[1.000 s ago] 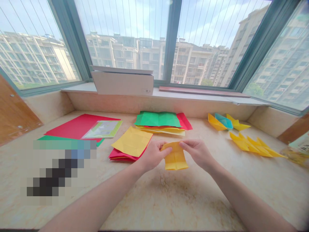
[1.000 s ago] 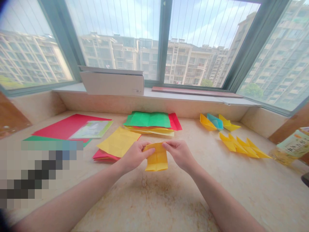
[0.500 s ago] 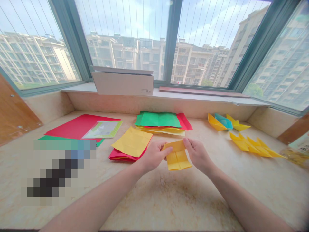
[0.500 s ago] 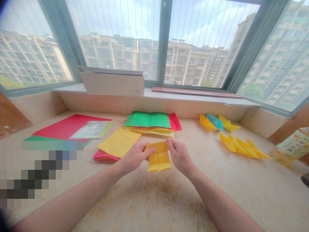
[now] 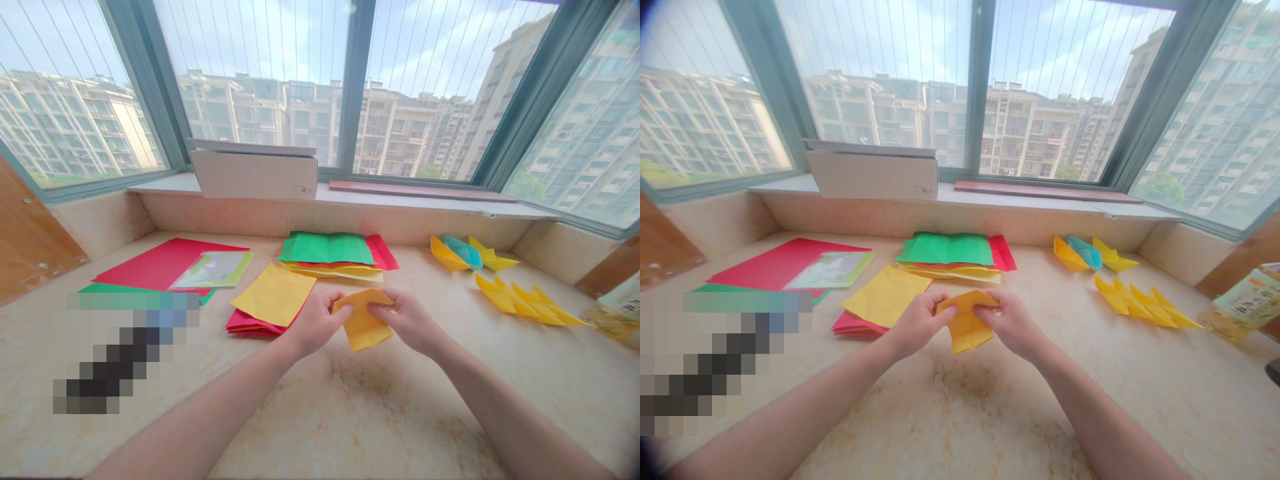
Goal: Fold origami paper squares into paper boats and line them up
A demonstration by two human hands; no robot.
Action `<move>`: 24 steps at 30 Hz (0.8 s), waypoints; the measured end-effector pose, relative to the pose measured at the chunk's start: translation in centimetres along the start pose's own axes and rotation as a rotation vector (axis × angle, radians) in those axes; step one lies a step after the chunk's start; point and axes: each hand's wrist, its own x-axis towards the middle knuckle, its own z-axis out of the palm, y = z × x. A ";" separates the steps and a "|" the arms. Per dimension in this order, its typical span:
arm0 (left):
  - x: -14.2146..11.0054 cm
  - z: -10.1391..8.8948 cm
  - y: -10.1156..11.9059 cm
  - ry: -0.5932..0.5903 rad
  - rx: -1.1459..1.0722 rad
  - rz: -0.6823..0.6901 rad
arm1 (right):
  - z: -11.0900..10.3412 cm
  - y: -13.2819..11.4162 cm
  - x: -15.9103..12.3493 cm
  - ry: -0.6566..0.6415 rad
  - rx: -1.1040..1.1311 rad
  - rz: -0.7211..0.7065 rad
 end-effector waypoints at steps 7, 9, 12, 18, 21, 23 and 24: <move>-0.4 -0.2 0.4 -0.250 0.058 -0.042 | 0.2 0.4 -0.3 -0.085 -0.229 -0.080; -0.4 -0.1 0.4 -0.240 -0.043 -0.055 | -0.1 0.2 -0.4 -0.023 -0.212 -0.123; -0.1 -0.1 -0.1 -0.096 -0.191 -0.123 | -1.0 -0.3 -0.5 0.009 -0.212 -0.229; 0.3 -0.2 -0.8 -0.001 -0.439 -0.194 | -1.7 -0.1 -0.3 0.033 -0.429 -0.317; 0.2 -0.1 -0.6 -0.042 -0.531 -0.213 | -1.7 0.5 0.0 0.095 -0.482 -0.318; 0.2 -0.1 -0.3 -0.056 -0.588 -0.244 | -2.0 0.7 0.0 0.078 -0.526 -0.341; 0.1 0.0 -0.2 -0.054 -0.611 -0.257 | -2.2 0.6 -0.1 0.051 -0.544 -0.356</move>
